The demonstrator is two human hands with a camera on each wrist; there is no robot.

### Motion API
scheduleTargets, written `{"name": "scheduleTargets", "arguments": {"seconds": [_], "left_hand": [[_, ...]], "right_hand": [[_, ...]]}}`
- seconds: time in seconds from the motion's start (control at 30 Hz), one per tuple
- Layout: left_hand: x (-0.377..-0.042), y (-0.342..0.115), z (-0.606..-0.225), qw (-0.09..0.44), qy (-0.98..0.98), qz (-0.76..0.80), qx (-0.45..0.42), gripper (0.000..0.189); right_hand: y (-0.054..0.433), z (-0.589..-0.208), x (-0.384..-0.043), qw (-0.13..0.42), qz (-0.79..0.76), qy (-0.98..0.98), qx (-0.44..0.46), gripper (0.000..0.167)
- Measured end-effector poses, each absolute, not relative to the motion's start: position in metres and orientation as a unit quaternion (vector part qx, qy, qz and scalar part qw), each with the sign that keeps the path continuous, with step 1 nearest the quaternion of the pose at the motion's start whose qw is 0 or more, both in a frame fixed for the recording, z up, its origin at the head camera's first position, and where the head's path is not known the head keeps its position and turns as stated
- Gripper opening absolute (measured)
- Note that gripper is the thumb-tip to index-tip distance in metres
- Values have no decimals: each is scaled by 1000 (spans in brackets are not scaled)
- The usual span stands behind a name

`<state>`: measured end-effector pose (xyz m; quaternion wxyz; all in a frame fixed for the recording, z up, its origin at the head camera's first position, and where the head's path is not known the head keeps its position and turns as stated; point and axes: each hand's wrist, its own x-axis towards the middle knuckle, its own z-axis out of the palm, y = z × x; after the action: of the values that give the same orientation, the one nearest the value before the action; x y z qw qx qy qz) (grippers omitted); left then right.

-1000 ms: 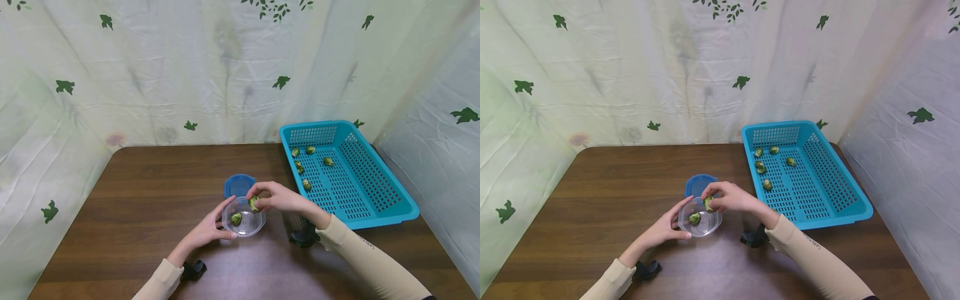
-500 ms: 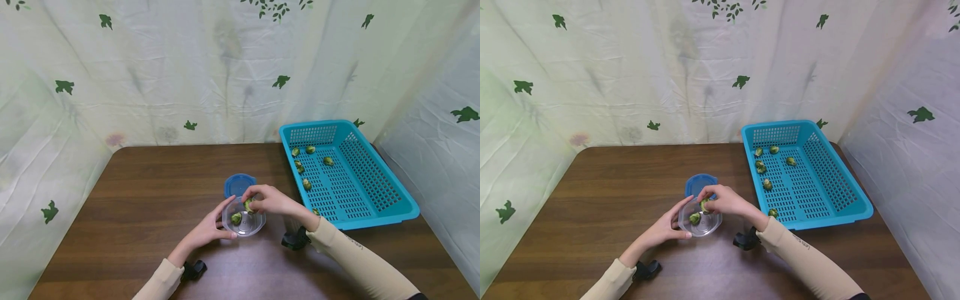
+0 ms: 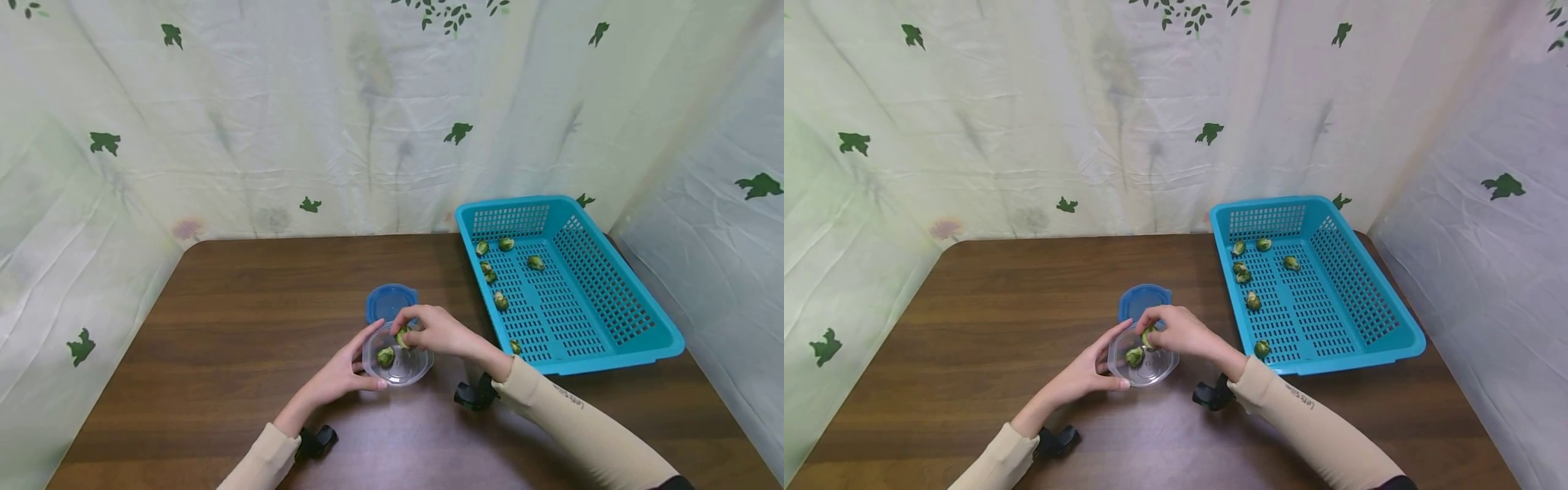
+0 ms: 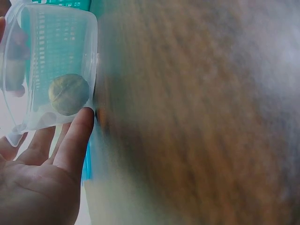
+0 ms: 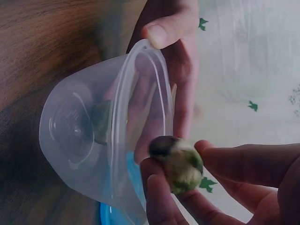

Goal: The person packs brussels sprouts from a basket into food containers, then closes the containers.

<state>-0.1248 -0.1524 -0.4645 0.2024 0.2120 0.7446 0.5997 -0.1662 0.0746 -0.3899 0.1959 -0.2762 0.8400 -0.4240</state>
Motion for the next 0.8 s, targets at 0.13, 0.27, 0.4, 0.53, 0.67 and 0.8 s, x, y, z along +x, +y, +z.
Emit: {"name": "scheduleTargets", "arguments": {"seconds": [0.13, 0.27, 0.4, 0.53, 0.67, 0.8], "left_hand": [[-126, -153, -464, 201, 740, 604, 219, 93], [-126, -153, -466, 199, 739, 605, 221, 93], [-125, -153, -465, 197, 739, 605, 221, 93], [-124, -153, -464, 198, 739, 606, 218, 93], [-124, -153, -464, 198, 742, 604, 215, 93], [-125, -153, -464, 199, 745, 601, 211, 93]], "right_hand": [[75, -389, -166, 183, -409, 849, -281, 16], [76, -389, -164, 183, -401, 851, -284, 16], [79, -386, -163, 191, -408, 846, -284, 16], [83, -381, -163, 186, -422, 841, -284, 15], [89, -375, -164, 193, -442, 830, -281, 14], [96, -369, -167, 208, -472, 809, -282, 15]]}}
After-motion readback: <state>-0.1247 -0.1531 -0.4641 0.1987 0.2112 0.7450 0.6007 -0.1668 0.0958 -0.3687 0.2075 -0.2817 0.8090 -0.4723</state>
